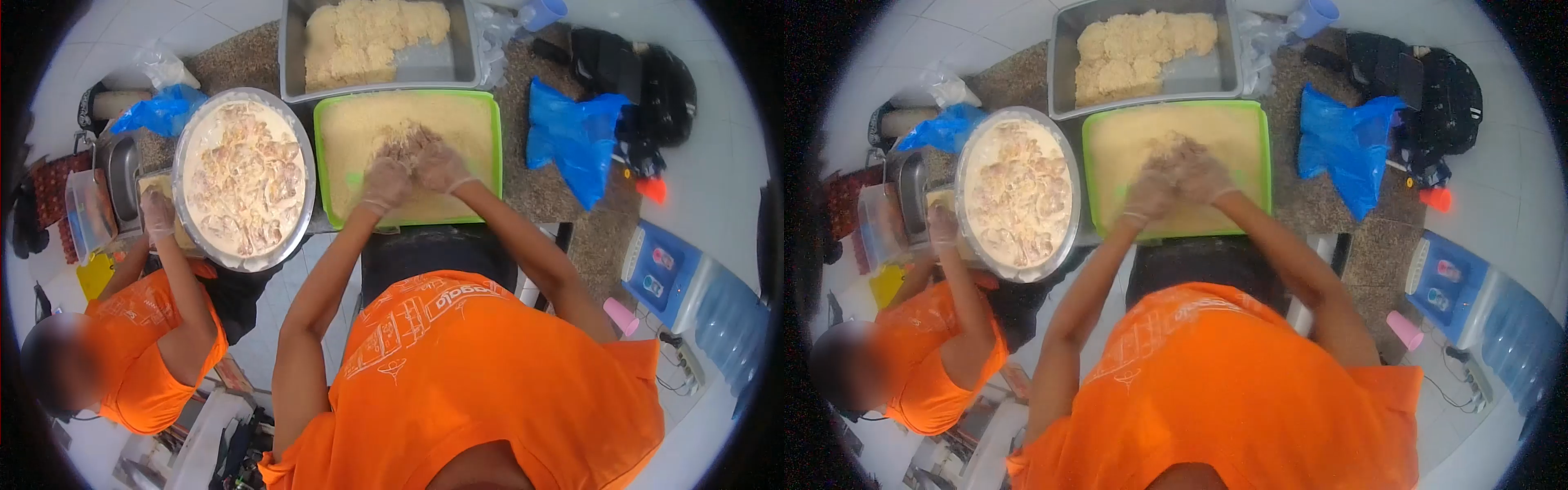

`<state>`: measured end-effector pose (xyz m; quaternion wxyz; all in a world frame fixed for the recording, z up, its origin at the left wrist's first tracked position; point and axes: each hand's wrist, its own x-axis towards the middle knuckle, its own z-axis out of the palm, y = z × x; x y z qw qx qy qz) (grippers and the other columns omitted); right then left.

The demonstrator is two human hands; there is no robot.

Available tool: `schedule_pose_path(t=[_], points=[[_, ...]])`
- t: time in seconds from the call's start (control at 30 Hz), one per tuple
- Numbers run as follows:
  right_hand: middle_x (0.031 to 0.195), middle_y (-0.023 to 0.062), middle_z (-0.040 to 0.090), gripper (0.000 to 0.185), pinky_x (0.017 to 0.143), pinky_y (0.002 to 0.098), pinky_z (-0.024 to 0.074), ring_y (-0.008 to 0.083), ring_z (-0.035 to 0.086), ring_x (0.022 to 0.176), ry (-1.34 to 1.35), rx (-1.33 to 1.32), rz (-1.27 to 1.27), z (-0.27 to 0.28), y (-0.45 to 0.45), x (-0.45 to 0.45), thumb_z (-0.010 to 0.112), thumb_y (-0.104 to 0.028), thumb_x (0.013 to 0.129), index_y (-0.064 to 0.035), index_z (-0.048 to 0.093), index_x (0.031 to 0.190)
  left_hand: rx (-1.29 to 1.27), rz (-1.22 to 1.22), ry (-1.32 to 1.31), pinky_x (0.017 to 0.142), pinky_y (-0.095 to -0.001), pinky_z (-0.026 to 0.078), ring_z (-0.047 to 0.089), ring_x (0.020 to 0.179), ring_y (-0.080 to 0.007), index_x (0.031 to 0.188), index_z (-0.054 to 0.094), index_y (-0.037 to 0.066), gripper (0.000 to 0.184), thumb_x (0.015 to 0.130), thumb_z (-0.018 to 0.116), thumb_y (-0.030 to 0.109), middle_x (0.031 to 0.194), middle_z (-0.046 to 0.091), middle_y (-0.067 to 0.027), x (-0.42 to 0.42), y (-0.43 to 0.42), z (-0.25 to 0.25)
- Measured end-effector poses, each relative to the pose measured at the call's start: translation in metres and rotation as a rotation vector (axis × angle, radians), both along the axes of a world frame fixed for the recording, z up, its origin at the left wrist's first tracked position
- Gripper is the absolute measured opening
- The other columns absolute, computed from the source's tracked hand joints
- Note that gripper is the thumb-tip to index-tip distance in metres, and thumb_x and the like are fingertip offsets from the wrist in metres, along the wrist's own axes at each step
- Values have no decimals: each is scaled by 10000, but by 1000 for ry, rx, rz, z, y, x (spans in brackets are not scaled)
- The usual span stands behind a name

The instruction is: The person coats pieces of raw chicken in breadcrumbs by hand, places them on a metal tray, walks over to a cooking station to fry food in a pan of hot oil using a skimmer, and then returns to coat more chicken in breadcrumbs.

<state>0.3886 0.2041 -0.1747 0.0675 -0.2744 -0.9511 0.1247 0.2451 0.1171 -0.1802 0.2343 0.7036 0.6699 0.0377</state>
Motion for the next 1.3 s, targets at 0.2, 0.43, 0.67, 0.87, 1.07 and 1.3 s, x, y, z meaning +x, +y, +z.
schedule_pose_path(t=[0.2, 0.43, 0.67, 0.87, 1.07, 1.3], points=[[1086, 207, 627, 287, 858, 494, 477, 382, 596, 990, -228, -496, -222, 10, 71, 44, 478, -260, 875, -97, 639, 1048, -133, 252, 134, 907, -482, 449, 591, 1049, -380, 1151, 579, -17, 424, 846, 517, 272, 1116, 618, -238, -53, 23, 25], [1058, 188, 633, 371, 848, 412, 478, 322, 607, 978, -644, -255, 8, -53, -5, 94, 507, -353, 885, -70, 639, 1084, -481, 246, -9, 898, -446, 478, 585, 1069, -388, 1124, 588, -25, 404, 839, 565, 260, 1101, 615, -254, -16, -70, -105], [1006, 140, 626, 463, 761, 375, 449, 252, 588, 900, 367, -1555, -1020, -30, -24, 50, 519, -415, 900, -17, 612, 1116, -406, 749, -811, 924, -437, 437, 609, 984, -349, 1113, 618, 5, 354, 827, 545, 199, 1082, 633, -221, 11, -36, 1], [1226, 216, 568, 460, 970, 422, 395, 366, 520, 1137, 2, -649, -386, 23, 18, -18, 531, -286, 859, 11, 545, 1211, 170, 465, -259, 840, -408, 469, 620, 959, -358, 1154, 570, -51, 402, 826, 532, 178, 1048, 641, -232, -1, 17, 21], [1381, 238, 422, 551, 1114, 454, 260, 370, 328, 1338, -30, -235, -142, -24, 2, -11, 541, -197, 786, 48, 473, 1275, 173, 48, -21, 1162, -461, 117, 221, 1399, -378, 1416, 288, -73, 632, 871, 462, 195, 1483, 277, -250, 8, -4, -28], [1414, 237, 396, 612, 1119, 397, 255, 335, 372, 1327, -227, -65, 14, -26, 14, -7, 477, -244, 828, 38, 393, 1364, 83, -56, 23, 1146, -438, 177, 237, 1392, -367, 1422, 264, -78, 685, 869, 473, 269, 1475, 280, -251, -17, -1, -33]])
